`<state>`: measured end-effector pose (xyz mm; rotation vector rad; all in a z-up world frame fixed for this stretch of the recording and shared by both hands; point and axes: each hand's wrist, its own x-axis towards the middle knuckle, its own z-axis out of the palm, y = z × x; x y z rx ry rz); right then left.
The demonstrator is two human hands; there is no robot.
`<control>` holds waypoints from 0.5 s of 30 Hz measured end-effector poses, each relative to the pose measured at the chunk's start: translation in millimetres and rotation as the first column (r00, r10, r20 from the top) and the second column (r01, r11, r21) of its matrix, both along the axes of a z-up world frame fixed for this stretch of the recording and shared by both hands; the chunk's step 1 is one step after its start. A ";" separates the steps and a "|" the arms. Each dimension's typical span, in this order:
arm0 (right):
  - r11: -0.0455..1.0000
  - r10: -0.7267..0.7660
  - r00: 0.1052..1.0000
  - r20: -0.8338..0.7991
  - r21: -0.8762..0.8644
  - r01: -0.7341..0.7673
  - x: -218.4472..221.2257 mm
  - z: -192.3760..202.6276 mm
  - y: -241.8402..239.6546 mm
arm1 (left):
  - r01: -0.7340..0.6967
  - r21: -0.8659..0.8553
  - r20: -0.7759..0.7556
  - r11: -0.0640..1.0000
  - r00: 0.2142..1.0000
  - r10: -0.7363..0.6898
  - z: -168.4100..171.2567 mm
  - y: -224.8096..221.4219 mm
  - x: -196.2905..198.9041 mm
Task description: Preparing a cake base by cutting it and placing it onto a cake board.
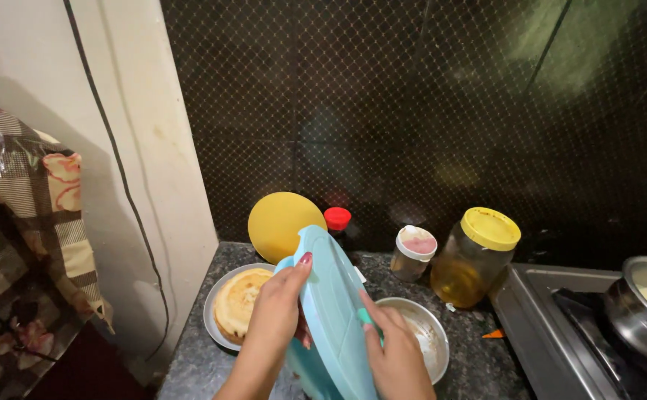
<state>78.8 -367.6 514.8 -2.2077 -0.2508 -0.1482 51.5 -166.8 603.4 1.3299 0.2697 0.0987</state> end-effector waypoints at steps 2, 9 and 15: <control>0.994 -0.026 0.998 0.057 -0.103 0.032 20.9 -42.0 -15.4 | -0.021 0.001 -0.020 1.000 1.000 0.021 3.6 -0.9 -0.7; 0.994 -0.035 0.999 0.039 -0.101 0.039 16.3 -71.1 -35.4 | 0.016 -0.009 -0.014 1.000 1.000 -0.016 3.7 3.0 3.1; 0.953 -0.157 0.979 -0.132 -0.280 0.115 28.2 -111.6 -60.9 | -0.025 -0.012 -0.005 1.000 1.000 0.025 -0.8 3.6 10.7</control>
